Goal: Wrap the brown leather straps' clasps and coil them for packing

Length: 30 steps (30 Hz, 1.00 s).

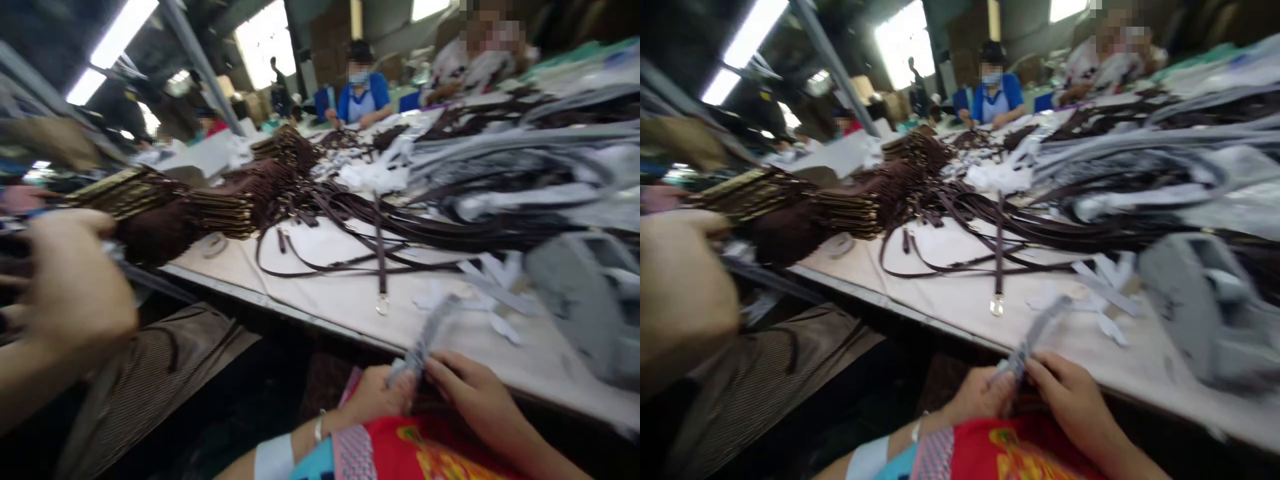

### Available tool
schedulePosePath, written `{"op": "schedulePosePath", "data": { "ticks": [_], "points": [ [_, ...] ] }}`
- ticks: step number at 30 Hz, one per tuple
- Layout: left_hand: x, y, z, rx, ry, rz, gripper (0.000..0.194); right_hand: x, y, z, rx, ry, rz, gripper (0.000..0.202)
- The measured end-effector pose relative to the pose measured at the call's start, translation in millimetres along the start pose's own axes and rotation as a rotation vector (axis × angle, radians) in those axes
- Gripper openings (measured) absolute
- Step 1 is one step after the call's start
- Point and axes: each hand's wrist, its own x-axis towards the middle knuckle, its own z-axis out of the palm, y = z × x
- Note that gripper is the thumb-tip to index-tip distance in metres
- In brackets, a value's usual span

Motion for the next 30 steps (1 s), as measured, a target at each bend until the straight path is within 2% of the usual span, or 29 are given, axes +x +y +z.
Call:
{"op": "schedulePosePath", "data": {
  "ticks": [1,3,6,9,12,14,16,18,20,23,25,27,30],
  "points": [
    [4.6,-1.6,1.8,0.015,-0.006,0.033,0.071,-2.7,0.1,-2.5,0.032,-0.062,0.062,0.042],
    [14.3,-4.3,1.7,0.053,-0.047,0.042,0.067,-0.9,0.9,-5.6,0.057,-0.048,0.058,0.038],
    [19.7,-6.9,0.0,0.127,-0.070,0.018,0.062,3.3,2.9,-9.0,-0.172,-0.008,-0.111,0.031],
    [13.8,-7.1,1.9,0.205,-0.062,0.019,0.061,-2.0,3.1,-10.9,-0.420,0.041,-0.300,0.026],
    [7.9,-7.2,7.0,0.261,-0.018,0.046,0.062,-11.9,3.8,-10.7,-0.511,0.045,-0.454,0.023],
    [6.2,-7.6,10.0,0.283,0.006,0.070,0.063,-17.9,3.8,-9.9,-0.520,0.038,-0.490,0.022],
    [5.6,-8.3,11.3,0.311,0.021,0.077,0.062,-21.8,2.9,-9.4,-0.497,0.032,-0.459,0.022],
    [5.6,-9.2,10.8,0.367,0.037,0.076,0.062,-22.7,2.0,-10.1,-0.400,0.013,-0.360,0.023],
    [5.4,-10.5,9.0,0.431,0.052,0.086,0.062,-19.8,2.6,-12.4,-0.189,0.006,-0.180,0.028],
    [4.7,-12.5,7.0,0.493,0.054,0.107,0.062,-9.1,6.9,-17.5,0.208,0.059,0.180,0.033],
    [4.0,-12.7,7.0,0.515,0.050,0.106,0.063,-1.2,9.8,-19.7,0.303,0.122,0.308,0.033],
    [3.1,-11.7,7.4,0.518,0.032,0.100,0.063,2.5,10.5,-19.1,0.248,0.193,0.285,0.030],
    [2.1,-9.5,7.3,0.511,-0.018,0.097,0.062,-3.7,7.0,-13.6,0.044,0.237,0.094,0.031]
  ]
}}
